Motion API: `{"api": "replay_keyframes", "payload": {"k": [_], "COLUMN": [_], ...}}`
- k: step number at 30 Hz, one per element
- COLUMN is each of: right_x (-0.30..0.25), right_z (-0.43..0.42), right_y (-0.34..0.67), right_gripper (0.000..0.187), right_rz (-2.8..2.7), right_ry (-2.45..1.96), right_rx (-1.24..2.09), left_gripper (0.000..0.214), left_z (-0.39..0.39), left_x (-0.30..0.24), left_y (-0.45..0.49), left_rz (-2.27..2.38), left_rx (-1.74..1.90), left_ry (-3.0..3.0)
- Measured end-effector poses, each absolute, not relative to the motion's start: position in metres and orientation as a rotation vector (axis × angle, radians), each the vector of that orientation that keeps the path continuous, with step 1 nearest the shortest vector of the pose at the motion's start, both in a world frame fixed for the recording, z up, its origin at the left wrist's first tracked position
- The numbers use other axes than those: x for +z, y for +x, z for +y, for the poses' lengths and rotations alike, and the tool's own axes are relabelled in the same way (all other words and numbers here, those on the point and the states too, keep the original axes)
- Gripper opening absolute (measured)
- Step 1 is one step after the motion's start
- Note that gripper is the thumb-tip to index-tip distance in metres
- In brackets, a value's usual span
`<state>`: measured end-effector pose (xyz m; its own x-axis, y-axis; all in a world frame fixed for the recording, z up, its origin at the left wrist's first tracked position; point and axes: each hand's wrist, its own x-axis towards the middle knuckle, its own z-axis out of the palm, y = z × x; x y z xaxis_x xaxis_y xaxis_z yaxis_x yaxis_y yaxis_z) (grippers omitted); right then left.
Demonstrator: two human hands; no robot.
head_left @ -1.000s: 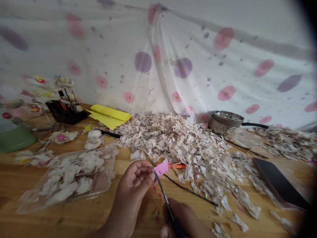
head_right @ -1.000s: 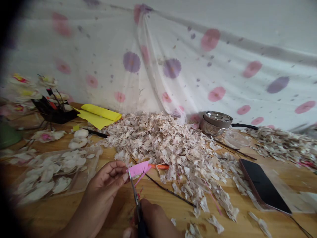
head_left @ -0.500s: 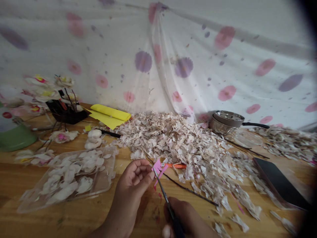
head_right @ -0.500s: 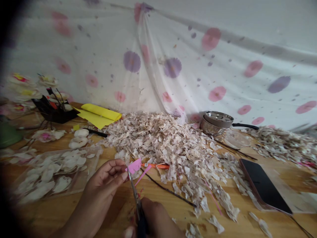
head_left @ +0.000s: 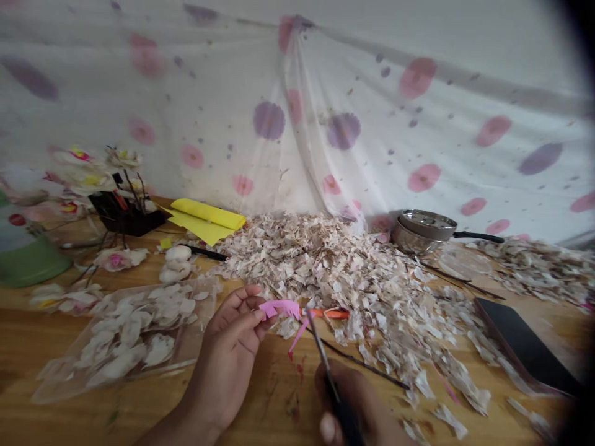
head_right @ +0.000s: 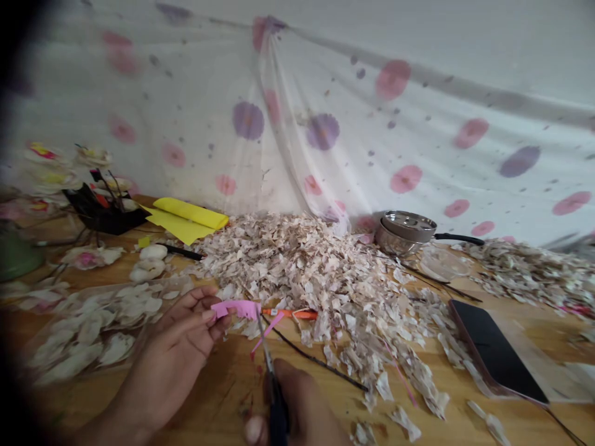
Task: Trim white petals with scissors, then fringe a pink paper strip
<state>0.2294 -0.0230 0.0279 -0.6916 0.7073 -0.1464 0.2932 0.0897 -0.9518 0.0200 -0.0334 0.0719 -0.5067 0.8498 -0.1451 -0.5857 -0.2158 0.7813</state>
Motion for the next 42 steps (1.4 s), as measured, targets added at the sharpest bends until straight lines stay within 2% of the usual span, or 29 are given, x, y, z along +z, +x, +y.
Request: {"api": "replay_keyframes", "payload": {"k": [3, 9, 12, 21, 26, 31, 38, 42], "right_x": [0.032, 0.048, 0.049, 0.047, 0.048, 0.048, 0.047, 0.038], "right_z": [-0.018, -0.002, -0.003, -0.013, -0.011, -0.013, -0.011, -0.012], "right_y": [0.222, 0.204, 0.203, 0.203, 0.203, 0.202, 0.201, 0.201], "right_gripper": [0.049, 0.051, 0.054, 0.045, 0.042, 0.040, 0.043, 0.043], "right_rz": [-1.708, -1.332, -1.346, -1.510, -1.479, -1.478, -1.470, -1.440], "right_ry": [-0.950, -0.962, -0.953, -0.978, -0.943, -0.995, -0.987, -0.970], "right_rx": [1.566, 1.532, 1.604, 1.581, 1.486, 1.354, 1.410, 1.460], "left_gripper": [0.024, 0.022, 0.024, 0.026, 0.017, 0.034, 0.050, 0.034], "left_z": [-0.033, -0.038, -0.039, -0.038, -0.036, -0.036, -0.040, -0.038], "left_x": [0.072, 0.067, 0.065, 0.061, 0.057, 0.048, 0.039, 0.041], "left_y": [0.023, 0.032, 0.035, 0.038, 0.038, 0.041, 0.048, 0.046], "left_rz": [0.995, 0.888, 0.873, 0.976, 0.927, 0.906, 0.707, 0.962], "left_rx": [1.817, 1.603, 1.518, 1.441, 1.432, 1.376, 1.323, 1.312], "left_ry": [0.368, 0.439, 0.467, 0.525, 0.542, 0.535, 0.659, 0.799]}}
